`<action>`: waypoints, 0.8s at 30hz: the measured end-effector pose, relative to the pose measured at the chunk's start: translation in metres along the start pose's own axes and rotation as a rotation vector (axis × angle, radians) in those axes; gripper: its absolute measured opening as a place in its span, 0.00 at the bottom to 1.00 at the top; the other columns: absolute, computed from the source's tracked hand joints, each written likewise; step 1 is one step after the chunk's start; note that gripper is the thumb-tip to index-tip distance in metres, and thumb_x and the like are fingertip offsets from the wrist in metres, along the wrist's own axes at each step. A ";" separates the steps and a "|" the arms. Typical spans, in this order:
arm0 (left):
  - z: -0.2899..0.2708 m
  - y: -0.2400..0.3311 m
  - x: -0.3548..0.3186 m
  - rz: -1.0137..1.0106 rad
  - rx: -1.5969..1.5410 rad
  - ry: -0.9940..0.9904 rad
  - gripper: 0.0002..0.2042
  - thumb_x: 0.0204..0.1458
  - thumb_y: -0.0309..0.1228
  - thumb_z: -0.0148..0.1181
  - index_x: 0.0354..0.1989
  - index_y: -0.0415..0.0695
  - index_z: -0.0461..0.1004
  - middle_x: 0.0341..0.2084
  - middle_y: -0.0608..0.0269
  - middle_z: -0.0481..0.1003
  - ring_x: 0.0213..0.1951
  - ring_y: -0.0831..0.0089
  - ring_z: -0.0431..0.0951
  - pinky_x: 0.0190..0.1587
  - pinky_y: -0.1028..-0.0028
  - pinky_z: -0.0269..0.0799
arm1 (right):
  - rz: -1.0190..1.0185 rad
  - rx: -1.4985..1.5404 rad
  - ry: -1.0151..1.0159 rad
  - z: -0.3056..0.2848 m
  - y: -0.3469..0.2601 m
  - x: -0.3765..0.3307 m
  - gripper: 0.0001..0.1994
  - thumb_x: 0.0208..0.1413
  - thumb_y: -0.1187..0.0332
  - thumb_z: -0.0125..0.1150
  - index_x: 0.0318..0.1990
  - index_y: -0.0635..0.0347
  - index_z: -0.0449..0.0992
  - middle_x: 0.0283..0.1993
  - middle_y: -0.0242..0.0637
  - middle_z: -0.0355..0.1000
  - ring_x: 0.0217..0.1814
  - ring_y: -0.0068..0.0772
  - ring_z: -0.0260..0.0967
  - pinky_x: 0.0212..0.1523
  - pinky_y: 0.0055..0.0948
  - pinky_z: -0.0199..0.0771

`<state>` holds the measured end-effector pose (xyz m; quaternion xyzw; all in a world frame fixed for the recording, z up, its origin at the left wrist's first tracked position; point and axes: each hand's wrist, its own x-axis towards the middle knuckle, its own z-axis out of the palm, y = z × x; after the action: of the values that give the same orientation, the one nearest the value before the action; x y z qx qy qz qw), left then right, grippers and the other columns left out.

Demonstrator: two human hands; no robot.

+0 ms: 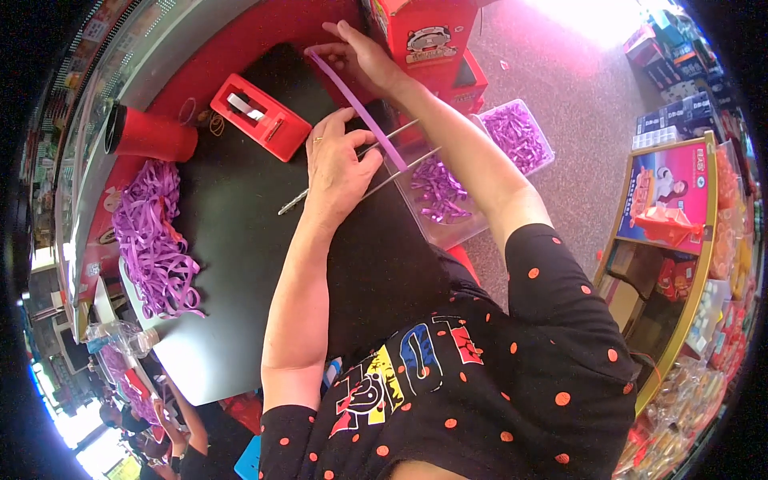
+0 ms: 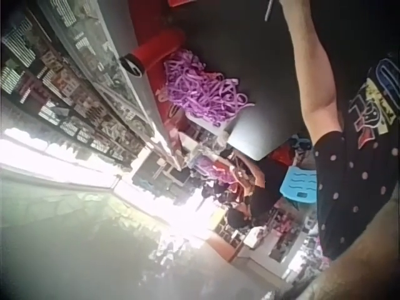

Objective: Tying purple ribbons onto metal rods or jigs to create bows or decorations.

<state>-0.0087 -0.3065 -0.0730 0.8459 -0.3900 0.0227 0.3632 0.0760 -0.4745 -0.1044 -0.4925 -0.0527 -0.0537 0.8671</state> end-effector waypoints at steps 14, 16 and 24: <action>0.000 0.005 -0.006 0.037 0.011 0.091 0.11 0.35 0.23 0.62 0.31 0.45 0.78 0.48 0.56 0.69 0.54 0.55 0.65 0.57 0.60 0.59 | 0.177 0.068 0.074 -0.042 0.094 -0.090 0.26 0.64 0.49 0.39 0.59 0.61 0.64 0.58 0.44 0.66 0.54 0.34 0.67 0.56 0.35 0.66; 0.005 0.012 -0.001 0.064 -0.007 0.078 0.10 0.35 0.23 0.62 0.31 0.46 0.79 0.48 0.57 0.69 0.54 0.56 0.65 0.57 0.61 0.59 | -0.287 -0.930 0.019 -0.083 0.115 -0.144 0.25 0.64 0.50 0.41 0.55 0.63 0.67 0.56 0.42 0.66 0.53 0.32 0.66 0.56 0.34 0.66; -0.001 0.009 -0.003 0.044 0.011 0.090 0.10 0.37 0.24 0.61 0.31 0.46 0.80 0.46 0.57 0.71 0.54 0.57 0.66 0.57 0.61 0.59 | 0.233 -0.505 0.297 -0.019 0.085 -0.291 0.17 0.63 0.58 0.49 0.53 0.57 0.72 0.51 0.37 0.68 0.56 0.30 0.62 0.56 0.31 0.63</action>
<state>-0.0167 -0.3077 -0.0681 0.8373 -0.3915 0.0710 0.3750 -0.1985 -0.4354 -0.2286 -0.6817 0.1461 -0.0368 0.7159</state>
